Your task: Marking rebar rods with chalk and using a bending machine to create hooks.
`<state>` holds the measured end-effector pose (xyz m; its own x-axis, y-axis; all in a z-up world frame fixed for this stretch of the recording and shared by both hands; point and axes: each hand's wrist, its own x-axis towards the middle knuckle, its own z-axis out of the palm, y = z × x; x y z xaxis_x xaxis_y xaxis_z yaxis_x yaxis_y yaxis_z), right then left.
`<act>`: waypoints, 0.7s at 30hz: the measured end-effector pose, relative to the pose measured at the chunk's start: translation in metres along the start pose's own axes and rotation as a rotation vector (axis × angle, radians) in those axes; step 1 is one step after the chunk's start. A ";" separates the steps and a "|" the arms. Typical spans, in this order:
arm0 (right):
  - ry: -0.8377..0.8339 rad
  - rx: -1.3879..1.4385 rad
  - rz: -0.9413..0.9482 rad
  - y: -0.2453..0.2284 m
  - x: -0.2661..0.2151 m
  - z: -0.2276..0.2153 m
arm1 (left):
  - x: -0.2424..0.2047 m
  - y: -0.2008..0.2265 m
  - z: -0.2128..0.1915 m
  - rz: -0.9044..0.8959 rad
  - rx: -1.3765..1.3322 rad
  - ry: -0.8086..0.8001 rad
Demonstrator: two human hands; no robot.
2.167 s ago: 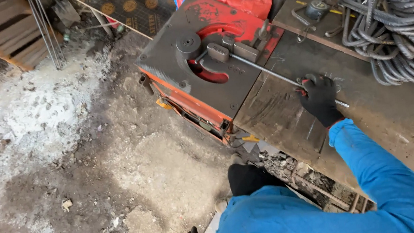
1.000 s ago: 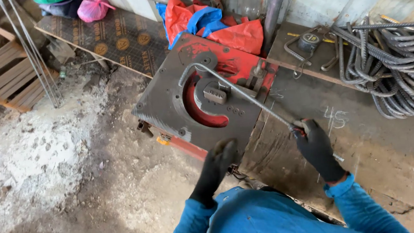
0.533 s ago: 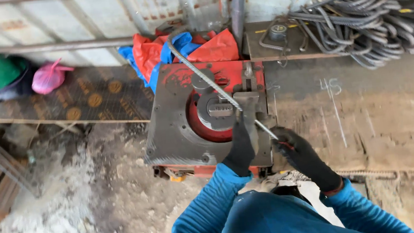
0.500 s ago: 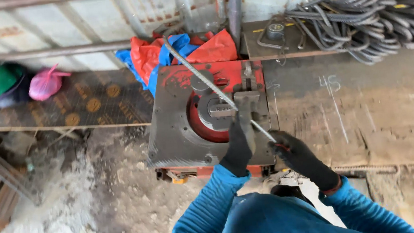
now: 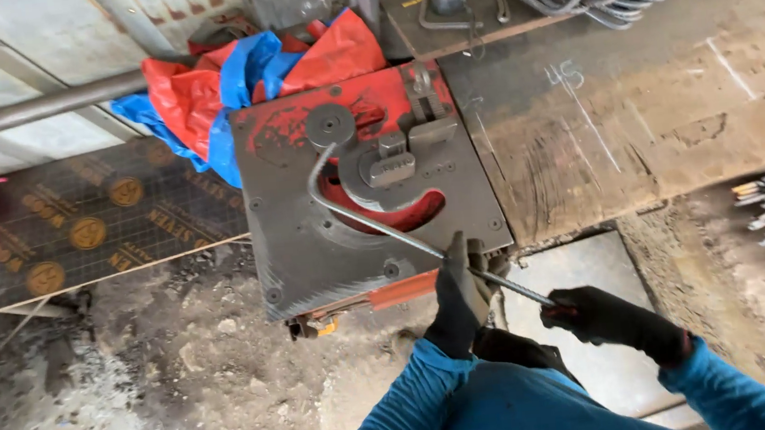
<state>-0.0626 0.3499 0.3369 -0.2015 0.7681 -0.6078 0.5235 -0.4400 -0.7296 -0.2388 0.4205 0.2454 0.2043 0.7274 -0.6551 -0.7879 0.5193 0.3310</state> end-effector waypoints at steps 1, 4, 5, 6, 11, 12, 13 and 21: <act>-0.003 -0.056 0.154 0.006 -0.010 0.002 | -0.009 -0.006 0.000 -0.038 0.014 -0.071; 0.034 -0.109 0.332 0.002 -0.029 0.018 | -0.017 -0.016 -0.001 -0.078 0.048 -0.142; 0.069 -0.111 0.347 -0.004 -0.036 0.023 | -0.017 -0.020 -0.001 -0.071 0.067 -0.140; 0.072 -0.103 0.358 -0.006 -0.039 0.028 | -0.018 -0.019 -0.002 -0.085 0.071 -0.139; 0.045 0.206 0.259 0.038 -0.045 0.046 | -0.028 -0.005 -0.003 -0.241 0.292 -0.109; 0.054 0.211 0.248 0.036 -0.048 0.051 | -0.025 -0.009 -0.011 -0.236 0.304 -0.118; 0.043 0.200 0.224 0.035 -0.051 0.054 | -0.020 -0.013 -0.018 -0.227 0.263 -0.120; -0.070 0.478 0.109 0.021 -0.075 0.088 | -0.023 -0.008 -0.037 -0.201 0.026 -0.076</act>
<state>-0.1092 0.2419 0.3393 -0.2301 0.6801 -0.6961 0.1096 -0.6927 -0.7129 -0.2584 0.3832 0.2326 0.3997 0.6389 -0.6573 -0.7116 0.6683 0.2169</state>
